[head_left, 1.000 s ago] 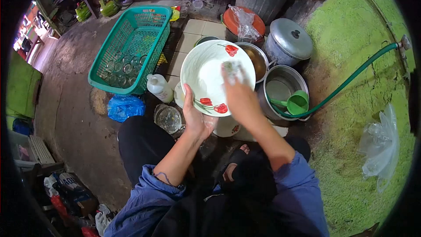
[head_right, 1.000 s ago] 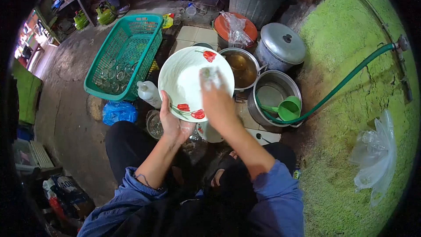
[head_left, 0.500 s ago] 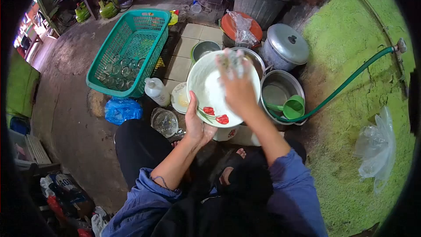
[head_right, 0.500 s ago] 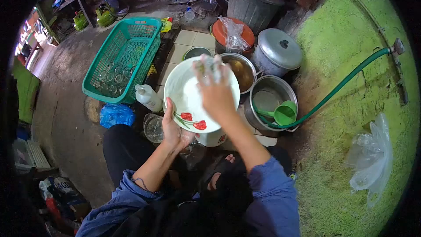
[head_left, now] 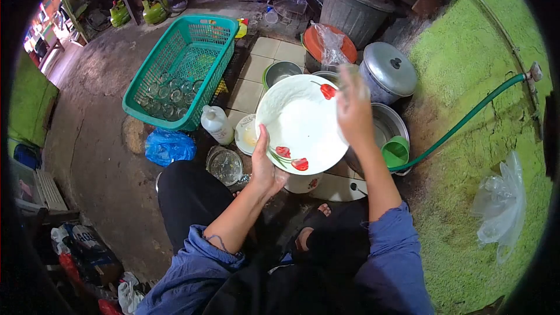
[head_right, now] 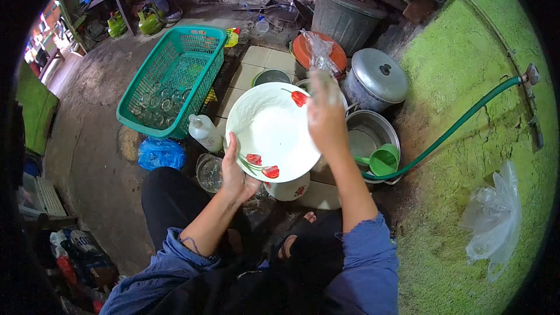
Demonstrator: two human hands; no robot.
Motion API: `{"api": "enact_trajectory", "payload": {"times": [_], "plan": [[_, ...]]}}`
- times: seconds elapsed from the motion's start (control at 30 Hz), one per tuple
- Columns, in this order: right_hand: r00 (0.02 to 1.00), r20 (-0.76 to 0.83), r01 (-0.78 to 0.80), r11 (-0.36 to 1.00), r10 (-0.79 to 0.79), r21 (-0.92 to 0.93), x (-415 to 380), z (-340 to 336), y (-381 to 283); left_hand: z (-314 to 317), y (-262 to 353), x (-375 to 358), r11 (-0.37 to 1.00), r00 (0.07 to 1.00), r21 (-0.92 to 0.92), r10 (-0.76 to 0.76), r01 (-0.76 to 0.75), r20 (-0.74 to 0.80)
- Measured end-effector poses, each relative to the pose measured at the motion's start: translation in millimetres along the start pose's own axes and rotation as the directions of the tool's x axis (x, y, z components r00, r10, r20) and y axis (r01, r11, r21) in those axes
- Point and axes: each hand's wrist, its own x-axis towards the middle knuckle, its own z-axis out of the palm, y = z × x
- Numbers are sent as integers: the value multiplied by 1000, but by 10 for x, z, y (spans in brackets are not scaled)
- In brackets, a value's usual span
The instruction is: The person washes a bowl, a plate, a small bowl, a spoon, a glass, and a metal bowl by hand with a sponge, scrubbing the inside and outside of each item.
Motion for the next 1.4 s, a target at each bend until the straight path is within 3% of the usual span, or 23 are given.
{"api": "enact_trajectory", "payload": {"times": [0.07,0.1,0.13,0.2,0.23,0.27,0.53,0.57,0.6,0.67,0.73,0.8,0.83,0.87,0.93,1.0,1.1,1.17,1.2,1.3,1.33,1.37,1.4], "plan": [[928,75,-354,798,366,488,-16,-124,103,-20,40,18,997,1000,78,-9,9,3],[844,247,-451,380,476,807,-36,-80,248,-41,57,24,987,1000,160,-22,20,7],[781,378,-456,40,497,889,22,-288,-93,-65,59,33,988,1000,154,-11,10,4],[853,465,-427,-195,238,883,-54,-213,-84,-139,23,59,880,990,458,-71,121,-125],[827,556,-488,-388,79,781,-112,-175,-88,-203,-23,75,853,985,504,-62,136,-160],[868,492,-468,-432,-64,771,-290,60,193,-222,-29,70,822,975,532,-122,205,-188],[765,641,-643,-19,-58,766,-237,8,-303,-249,-146,100,769,966,585,-202,258,-161],[830,556,-557,-5,53,831,-148,-208,-560,-163,-142,58,894,975,388,-201,224,-98],[874,458,-467,21,164,884,-91,-404,-766,-144,-174,49,895,974,383,-202,226,-105],[857,491,-494,-16,155,869,-211,-195,-659,-118,-230,51,968,975,151,-183,202,-127],[835,480,-491,-29,269,871,-353,128,-685,-224,-312,96,964,966,121,-223,238,-127],[653,665,-688,-84,364,721,-648,330,-651,-272,-356,135,981,974,7,-190,192,-120],[587,732,-732,-160,346,662,-754,433,-632,-275,-296,166,984,982,77,-150,159,-117],[472,837,-726,-418,276,547,-846,580,-574,-252,-193,202,979,970,66,-179,192,-163],[606,744,-586,-474,282,657,-926,643,-777,-287,-96,290,994,984,96,-40,57,-176],[441,861,-513,-716,253,473,-904,485,-797,-253,20,299,968,980,250,36,15,-198],[473,878,-515,-787,70,340,-824,235,-717,-163,170,317,863,964,492,216,-114,-156],[287,914,-512,-761,286,399,-642,84,-663,-151,240,334,769,931,599,350,-222,-104],[399,866,-486,-732,300,478,-669,162,-478,-145,284,323,769,933,601,345,-219,-102],[484,784,-446,-662,388,603,-370,-108,-408,-129,336,297,704,941,688,326,-179,-89],[616,686,-446,-546,388,709,-266,-201,-433,-129,303,279,702,942,690,323,-177,-87],[734,574,-420,-421,363,804,-210,-251,-428,-123,246,260,695,963,715,237,-75,-128],[734,571,-416,-421,368,806,-209,-258,-393,-115,183,234,677,973,736,150,26,-173]]}}
